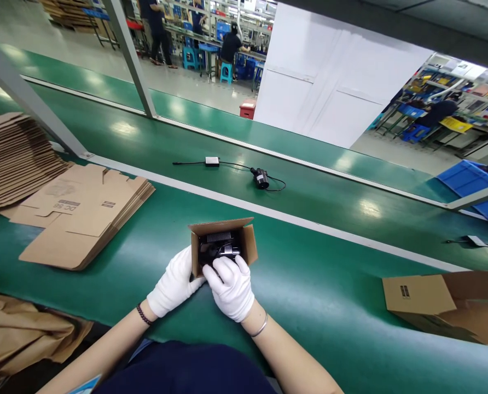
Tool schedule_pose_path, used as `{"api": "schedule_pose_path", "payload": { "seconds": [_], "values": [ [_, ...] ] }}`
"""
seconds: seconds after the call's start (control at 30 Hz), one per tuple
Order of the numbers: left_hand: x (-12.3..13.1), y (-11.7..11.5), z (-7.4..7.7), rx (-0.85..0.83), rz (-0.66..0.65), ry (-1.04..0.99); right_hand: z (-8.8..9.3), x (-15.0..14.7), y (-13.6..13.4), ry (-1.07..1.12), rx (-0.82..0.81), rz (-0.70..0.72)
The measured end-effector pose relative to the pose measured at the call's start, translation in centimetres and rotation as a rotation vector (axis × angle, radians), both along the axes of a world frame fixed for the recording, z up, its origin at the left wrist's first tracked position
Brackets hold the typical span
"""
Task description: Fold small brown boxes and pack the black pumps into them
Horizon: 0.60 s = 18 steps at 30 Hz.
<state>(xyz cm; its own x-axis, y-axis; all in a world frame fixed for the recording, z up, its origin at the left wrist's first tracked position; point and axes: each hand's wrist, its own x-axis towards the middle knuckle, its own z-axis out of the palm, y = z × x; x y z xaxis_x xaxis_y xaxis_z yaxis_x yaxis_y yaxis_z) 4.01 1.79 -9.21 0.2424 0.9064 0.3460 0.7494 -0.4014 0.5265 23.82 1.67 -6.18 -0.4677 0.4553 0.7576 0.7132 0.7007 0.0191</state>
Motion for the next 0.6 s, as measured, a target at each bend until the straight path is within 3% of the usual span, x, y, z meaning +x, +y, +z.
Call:
{"api": "schedule_pose_path", "payload": {
  "seconds": [0.17,0.3,0.4,0.5,0.6],
  "values": [
    [-0.1,0.0,0.5,-0.002,-0.024,0.094,-0.2,-0.1,0.3,-0.007,-0.015,-0.063],
    [-0.1,-0.6,-0.5,0.074,-0.020,0.271,0.2,1.2,1.6,-0.065,-0.094,-0.105],
    [-1.1,-1.2,-1.4,0.149,-0.012,0.336,0.8,3.2,3.7,-0.125,-0.171,-0.222],
    [-4.1,-1.6,-1.2,0.200,0.158,0.311,1.2,6.5,7.0,-0.168,-0.243,-0.414],
    [-9.3,-1.8,0.5,0.195,0.457,0.302,1.7,11.2,11.1,-0.139,-0.249,-0.590]
  ]
}}
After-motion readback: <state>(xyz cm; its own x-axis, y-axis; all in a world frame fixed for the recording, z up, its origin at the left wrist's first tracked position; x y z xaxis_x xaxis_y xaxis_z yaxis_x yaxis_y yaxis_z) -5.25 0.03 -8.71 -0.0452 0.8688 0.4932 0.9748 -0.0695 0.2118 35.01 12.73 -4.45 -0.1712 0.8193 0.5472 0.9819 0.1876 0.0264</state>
